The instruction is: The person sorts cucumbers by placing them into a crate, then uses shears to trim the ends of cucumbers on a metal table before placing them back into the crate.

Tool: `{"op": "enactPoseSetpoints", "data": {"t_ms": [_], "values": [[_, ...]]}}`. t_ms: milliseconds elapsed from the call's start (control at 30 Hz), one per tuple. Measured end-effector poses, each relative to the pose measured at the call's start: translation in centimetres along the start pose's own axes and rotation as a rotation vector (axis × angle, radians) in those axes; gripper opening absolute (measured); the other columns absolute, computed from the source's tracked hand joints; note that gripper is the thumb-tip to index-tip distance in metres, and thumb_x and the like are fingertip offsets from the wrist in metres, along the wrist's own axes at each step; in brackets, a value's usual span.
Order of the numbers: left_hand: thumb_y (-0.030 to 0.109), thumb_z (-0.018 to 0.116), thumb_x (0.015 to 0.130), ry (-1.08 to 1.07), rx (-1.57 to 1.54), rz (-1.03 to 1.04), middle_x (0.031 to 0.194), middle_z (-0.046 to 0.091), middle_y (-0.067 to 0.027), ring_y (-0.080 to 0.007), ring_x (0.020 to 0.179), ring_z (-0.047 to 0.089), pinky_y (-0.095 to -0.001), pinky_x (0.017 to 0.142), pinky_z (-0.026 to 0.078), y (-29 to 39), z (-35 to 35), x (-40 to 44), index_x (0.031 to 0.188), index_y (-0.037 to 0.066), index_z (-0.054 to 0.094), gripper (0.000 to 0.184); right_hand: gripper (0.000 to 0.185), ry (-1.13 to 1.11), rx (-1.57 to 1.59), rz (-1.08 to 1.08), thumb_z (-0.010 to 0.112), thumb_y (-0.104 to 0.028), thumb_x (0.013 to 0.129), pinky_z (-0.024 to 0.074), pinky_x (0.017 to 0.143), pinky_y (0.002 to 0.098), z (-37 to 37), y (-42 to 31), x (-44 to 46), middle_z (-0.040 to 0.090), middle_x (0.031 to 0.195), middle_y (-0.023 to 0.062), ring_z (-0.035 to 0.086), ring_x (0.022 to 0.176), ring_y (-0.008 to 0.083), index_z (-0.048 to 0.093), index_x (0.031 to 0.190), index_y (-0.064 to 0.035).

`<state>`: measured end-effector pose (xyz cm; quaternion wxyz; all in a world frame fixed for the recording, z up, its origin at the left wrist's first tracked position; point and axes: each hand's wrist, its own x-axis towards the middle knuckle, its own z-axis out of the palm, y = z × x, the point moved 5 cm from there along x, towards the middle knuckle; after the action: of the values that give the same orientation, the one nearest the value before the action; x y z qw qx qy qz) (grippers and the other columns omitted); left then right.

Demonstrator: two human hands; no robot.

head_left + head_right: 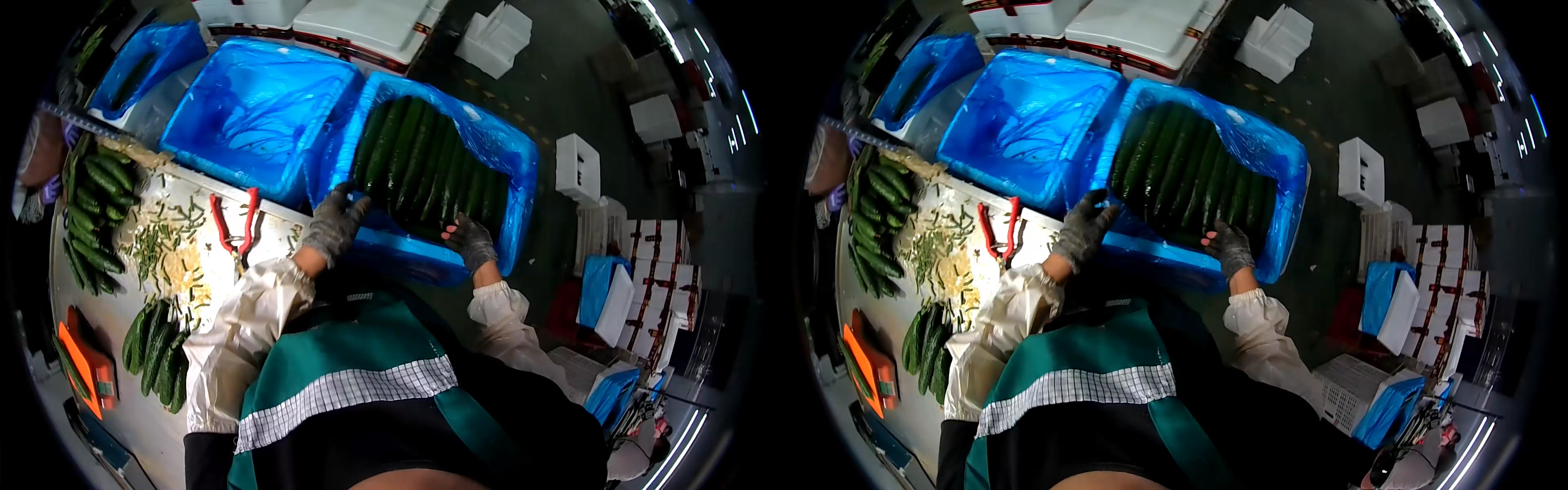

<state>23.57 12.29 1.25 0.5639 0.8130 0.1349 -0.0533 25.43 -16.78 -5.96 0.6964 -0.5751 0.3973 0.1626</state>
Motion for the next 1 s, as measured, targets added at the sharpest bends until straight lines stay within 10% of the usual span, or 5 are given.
{"op": "enactPoseSetpoints", "data": {"t_ms": [233, 433, 600, 800, 1000], "values": [[0.028, 0.056, 0.077, 0.107, 0.592, 0.278, 0.116, 0.043, -0.0239, -0.0381, 0.097, 0.049, -0.0437, 0.078, 0.043, 2.7, 3.6, 4.4, 0.115, 0.003, 0.043, 0.046, 0.038, -0.142, -0.35, 0.219, 0.057, -0.036, 0.079, 0.0481, 0.053, 0.0366, 2.4, -0.1, 1.5, 0.058, 0.082, 0.0103, 0.058, 0.06, 0.0222, 0.049, 0.1, -0.0057], [0.039, 0.056, 0.076, -0.237, 0.651, -0.209, 0.111, 0.046, -0.0268, -0.0385, 0.098, 0.05, -0.0431, 0.081, 0.043, 1.3, 6.1, 4.5, 0.116, -0.003, 0.039, 0.06, 0.04, -0.181, -0.485, 0.371, 0.057, -0.041, 0.078, 0.0425, 0.044, 0.0307, 3.2, -0.7, 1.2, 0.055, 0.071, 0.0051, 0.053, 0.048, 0.0169, 0.048, 0.102, -0.0099], [0.044, 0.06, 0.072, 0.105, 0.679, -0.254, 0.098, 0.055, -0.0249, -0.039, 0.092, 0.054, -0.0434, 0.078, 0.043, 1.8, 3.4, 4.6, 0.109, 0.0, 0.044, 0.06, 0.06, -0.187, -0.87, 0.127, 0.053, -0.051, 0.076, 0.0454, 0.05, 0.0322, 3.3, -0.8, 3.4, 0.059, 0.078, 0.0111, 0.056, 0.051, 0.0193, 0.048, 0.109, -0.0004], [0.045, 0.057, 0.074, -0.132, 0.684, -0.386, 0.101, 0.056, -0.0246, -0.0359, 0.096, 0.053, -0.0409, 0.081, 0.042, 0.7, 4.0, 6.2, 0.116, -0.005, 0.037, 0.068, 0.089, -0.129, -1.297, 0.05, 0.048, -0.064, 0.071, 0.0307, 0.096, 0.0321, 4.6, -1.9, 2.6, 0.04, 0.124, 0.0256, 0.036, 0.119, 0.031, 0.038, 0.121, 0.0083], [0.049, 0.058, 0.072, -0.126, 0.648, -0.356, 0.102, 0.055, -0.0247, -0.0329, 0.096, 0.055, -0.0383, 0.081, 0.043, 0.2, 4.8, 6.6, 0.12, -0.008, 0.034, 0.078, 0.065, -0.13, -0.822, 0.086, 0.055, -0.055, 0.073, 0.0451, 0.069, 0.0339, 3.3, -0.2, 4.1, 0.057, 0.089, 0.0168, 0.056, 0.08, 0.0246, 0.052, 0.103, 0.0019]]}}
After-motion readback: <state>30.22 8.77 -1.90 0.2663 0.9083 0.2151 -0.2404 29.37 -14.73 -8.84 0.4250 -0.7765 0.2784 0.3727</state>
